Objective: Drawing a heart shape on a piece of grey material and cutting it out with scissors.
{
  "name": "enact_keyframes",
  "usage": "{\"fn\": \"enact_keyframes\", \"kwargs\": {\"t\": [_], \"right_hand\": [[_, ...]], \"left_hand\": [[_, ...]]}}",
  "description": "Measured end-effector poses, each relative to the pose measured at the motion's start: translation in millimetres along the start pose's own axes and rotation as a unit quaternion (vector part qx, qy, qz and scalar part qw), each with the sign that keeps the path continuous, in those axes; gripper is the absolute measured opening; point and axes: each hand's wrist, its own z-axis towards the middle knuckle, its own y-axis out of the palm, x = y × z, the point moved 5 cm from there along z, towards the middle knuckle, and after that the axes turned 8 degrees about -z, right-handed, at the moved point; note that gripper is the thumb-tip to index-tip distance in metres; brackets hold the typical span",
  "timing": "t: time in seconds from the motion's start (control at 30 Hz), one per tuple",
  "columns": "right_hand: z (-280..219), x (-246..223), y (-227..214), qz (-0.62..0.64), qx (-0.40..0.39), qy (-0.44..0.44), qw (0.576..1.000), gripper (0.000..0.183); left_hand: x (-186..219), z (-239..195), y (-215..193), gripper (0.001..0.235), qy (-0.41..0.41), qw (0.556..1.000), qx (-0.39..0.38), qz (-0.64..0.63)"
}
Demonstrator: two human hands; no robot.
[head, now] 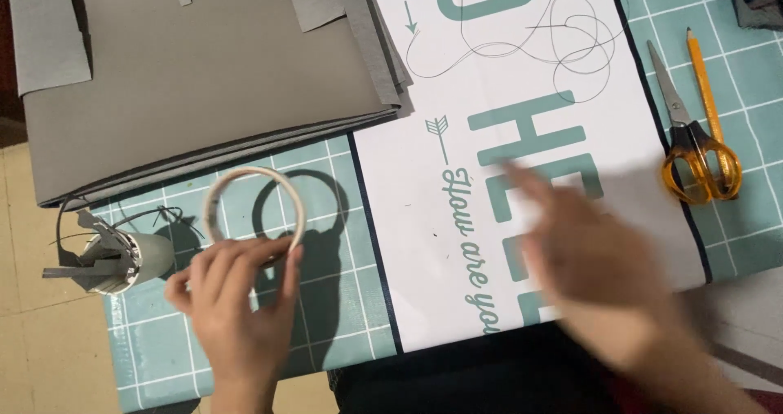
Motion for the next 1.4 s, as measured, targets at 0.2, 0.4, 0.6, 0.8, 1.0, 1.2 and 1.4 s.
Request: {"fn": "enact_keyframes", "kwargs": {"t": [0.2,0.4,0.6,0.8,1.0,1.2,1.4], "right_hand": [[-7,68,52,0.054,0.085,0.065,0.993,0.077],[-16,-42,19,0.161,-0.119,0.019,0.98,0.073],[9,-121,47,0.159,0.064,-0.283,0.944,0.076],[18,-102,36,0.155,0.198,-0.216,0.944,0.071],[37,-30,-8,0.195,0.221,-0.165,0.941,0.055],[23,-147,36,0.137,0.136,-0.268,0.944,0.058],[-21,-226,44,0.18,0.007,-0.508,0.843,0.063]], "left_hand": [[6,-3,-31,0.009,-0.022,0.998,0.056,-0.022],[14,-3,-42,0.008,-0.053,0.996,0.053,-0.041],[14,-6,-46,0.006,-0.053,0.995,0.071,-0.046],[17,3,-50,0.007,-0.036,0.993,0.094,-0.054],[6,-4,-63,0.007,-0.061,0.992,0.096,-0.046],[1,-11,-84,0.014,-0.113,0.991,0.076,-0.017],[-6,-22,-94,0.017,-0.11,0.991,0.079,0.008]]}}
